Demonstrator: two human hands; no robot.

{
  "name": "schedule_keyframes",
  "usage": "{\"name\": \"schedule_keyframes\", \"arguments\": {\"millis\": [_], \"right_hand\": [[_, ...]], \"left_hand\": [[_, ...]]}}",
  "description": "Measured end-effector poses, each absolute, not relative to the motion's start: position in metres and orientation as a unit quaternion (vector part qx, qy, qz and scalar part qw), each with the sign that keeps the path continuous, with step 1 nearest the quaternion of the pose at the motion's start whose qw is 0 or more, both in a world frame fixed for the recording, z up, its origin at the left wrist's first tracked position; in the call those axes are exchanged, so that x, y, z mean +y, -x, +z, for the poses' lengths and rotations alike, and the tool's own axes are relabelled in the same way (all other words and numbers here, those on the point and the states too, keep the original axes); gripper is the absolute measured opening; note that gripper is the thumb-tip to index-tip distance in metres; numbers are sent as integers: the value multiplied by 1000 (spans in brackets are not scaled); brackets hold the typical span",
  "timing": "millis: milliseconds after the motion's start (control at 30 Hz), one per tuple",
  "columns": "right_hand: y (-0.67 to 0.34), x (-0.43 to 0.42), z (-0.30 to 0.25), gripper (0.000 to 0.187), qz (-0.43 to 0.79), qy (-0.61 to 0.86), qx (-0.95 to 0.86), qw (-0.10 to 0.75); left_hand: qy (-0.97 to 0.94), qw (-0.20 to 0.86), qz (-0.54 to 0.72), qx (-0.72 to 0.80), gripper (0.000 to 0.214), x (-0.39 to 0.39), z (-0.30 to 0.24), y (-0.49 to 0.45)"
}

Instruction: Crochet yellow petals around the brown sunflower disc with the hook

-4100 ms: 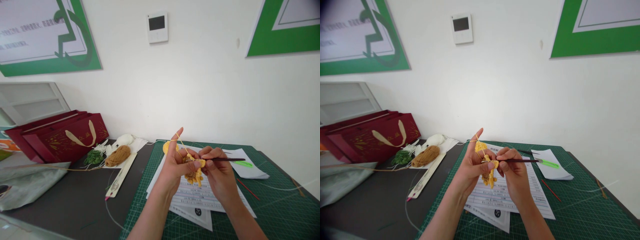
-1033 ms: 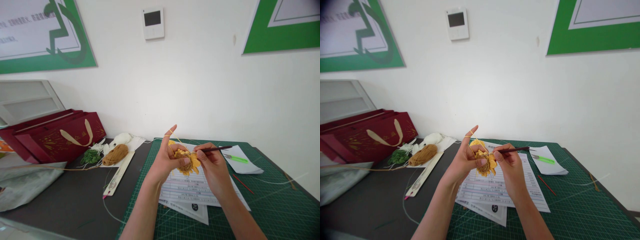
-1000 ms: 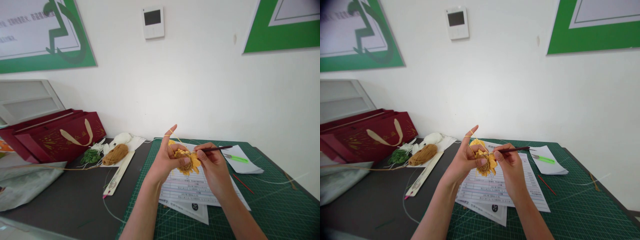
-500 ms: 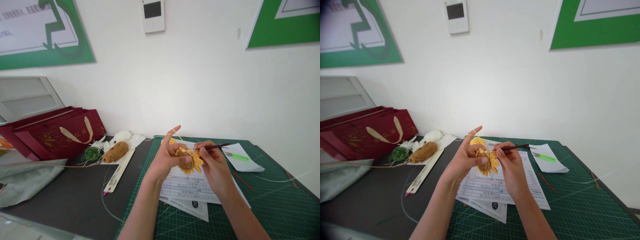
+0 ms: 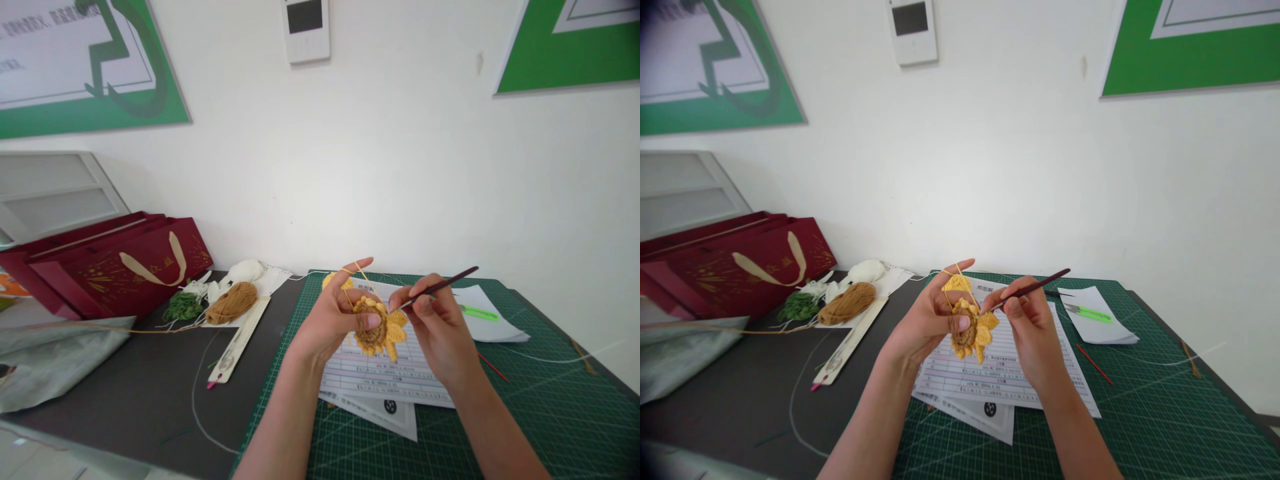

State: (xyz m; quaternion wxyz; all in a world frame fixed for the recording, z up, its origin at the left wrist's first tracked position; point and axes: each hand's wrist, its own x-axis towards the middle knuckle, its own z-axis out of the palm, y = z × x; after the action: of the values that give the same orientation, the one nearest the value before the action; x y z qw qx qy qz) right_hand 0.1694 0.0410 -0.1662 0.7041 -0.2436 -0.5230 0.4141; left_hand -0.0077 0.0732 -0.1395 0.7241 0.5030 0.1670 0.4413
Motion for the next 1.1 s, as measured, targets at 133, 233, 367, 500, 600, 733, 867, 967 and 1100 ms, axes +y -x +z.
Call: {"name": "schedule_keyframes", "arguments": {"millis": [133, 233, 367, 500, 600, 733, 867, 967, 1100], "right_hand": [[-179, 41, -161, 17, 384, 235, -577, 682], [-185, 40, -159, 15, 354, 233, -610, 669], [-190, 38, -156, 9, 296, 242, -643, 664], [-191, 34, -156, 3, 226, 251, -673, 658], [-191, 35, -157, 9, 168, 248, -699, 650], [-189, 35, -156, 21, 87, 243, -731, 631], [-186, 33, -156, 36, 12, 245, -755, 608], [-183, 33, -157, 44, -30, 249, -752, 609], [-179, 36, -159, 38, -48, 255, -736, 625]], "left_hand": [[-503, 726, 439, 162, 95, 73, -139, 7], [-504, 727, 437, 164, 93, 73, -139, 7], [-502, 724, 441, 169, 93, 74, -140, 6], [-497, 719, 452, 178, 92, 74, -141, 5], [-493, 714, 462, 185, 91, 74, -141, 4], [-488, 710, 469, 192, 92, 75, -142, 3], [-481, 714, 471, 191, 98, 75, -143, 2], [-476, 722, 469, 183, 105, 73, -143, 1], [-455, 728, 480, 181, 105, 71, -142, -1]]}}
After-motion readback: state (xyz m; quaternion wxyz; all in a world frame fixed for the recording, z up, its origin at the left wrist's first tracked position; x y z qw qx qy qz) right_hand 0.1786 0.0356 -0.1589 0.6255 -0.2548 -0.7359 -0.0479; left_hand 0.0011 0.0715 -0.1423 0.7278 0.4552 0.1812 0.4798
